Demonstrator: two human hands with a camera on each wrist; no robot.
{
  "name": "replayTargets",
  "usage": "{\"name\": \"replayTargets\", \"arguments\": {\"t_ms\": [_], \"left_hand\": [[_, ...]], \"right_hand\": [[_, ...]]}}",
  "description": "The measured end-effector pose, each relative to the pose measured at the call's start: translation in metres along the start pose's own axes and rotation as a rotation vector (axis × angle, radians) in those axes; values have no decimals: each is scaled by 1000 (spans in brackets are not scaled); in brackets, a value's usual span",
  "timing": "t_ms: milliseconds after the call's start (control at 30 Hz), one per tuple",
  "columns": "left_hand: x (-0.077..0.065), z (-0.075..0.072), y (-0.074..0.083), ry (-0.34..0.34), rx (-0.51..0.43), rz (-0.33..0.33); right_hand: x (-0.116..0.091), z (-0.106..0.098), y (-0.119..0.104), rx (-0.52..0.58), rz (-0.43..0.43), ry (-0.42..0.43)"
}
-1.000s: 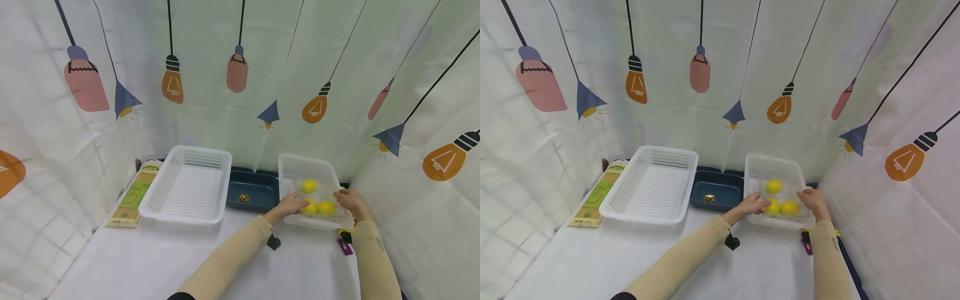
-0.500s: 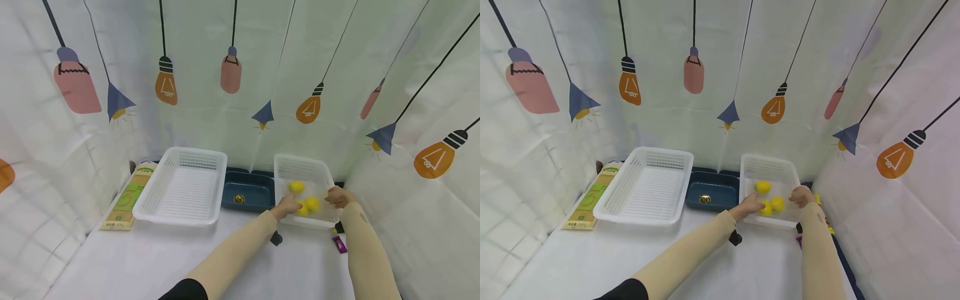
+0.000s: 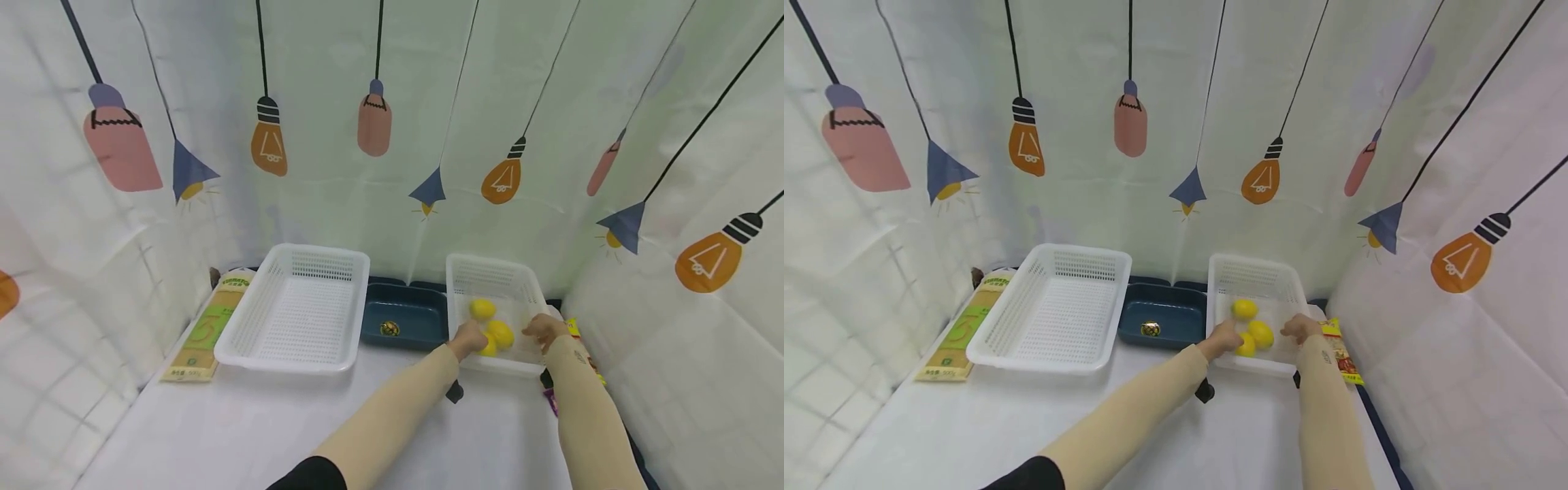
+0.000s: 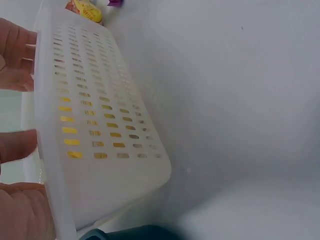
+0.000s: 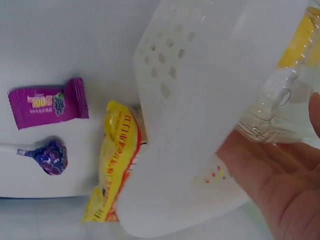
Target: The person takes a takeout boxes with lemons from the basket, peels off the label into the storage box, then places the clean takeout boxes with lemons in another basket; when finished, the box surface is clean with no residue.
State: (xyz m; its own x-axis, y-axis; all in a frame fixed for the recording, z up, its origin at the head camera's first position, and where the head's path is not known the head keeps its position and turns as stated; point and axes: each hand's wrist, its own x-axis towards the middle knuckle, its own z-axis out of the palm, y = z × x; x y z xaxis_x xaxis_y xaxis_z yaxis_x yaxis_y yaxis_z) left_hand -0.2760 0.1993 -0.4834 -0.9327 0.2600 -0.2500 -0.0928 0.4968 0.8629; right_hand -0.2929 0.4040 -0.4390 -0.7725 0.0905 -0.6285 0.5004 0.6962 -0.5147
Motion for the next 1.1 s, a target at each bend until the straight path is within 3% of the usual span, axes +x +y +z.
{"name": "replayTargets", "arguments": {"t_ms": [133,333,533,700,800,933,1100], "left_hand": [[-5,-5,3,3,40,-3],[-2,-11,5,0,-35,-37],[-12,-22,3,-97,-48,-12],[-26,-44,-3,-138,110,186],[-36,-58,-11,-142,196,336],[-58,-75,-24,-64,275,432],[-90,-90,-44,166,392,471]], "right_hand": [[9,2,-7,-148,9,75],[1,8,-26,-91,90,180],[-16,7,-30,-194,-6,228],[-42,19,-35,-295,-147,354],[-63,34,-38,-314,-219,369],[-89,59,-38,-282,-312,394],[-110,100,-32,-195,-470,508]]}}
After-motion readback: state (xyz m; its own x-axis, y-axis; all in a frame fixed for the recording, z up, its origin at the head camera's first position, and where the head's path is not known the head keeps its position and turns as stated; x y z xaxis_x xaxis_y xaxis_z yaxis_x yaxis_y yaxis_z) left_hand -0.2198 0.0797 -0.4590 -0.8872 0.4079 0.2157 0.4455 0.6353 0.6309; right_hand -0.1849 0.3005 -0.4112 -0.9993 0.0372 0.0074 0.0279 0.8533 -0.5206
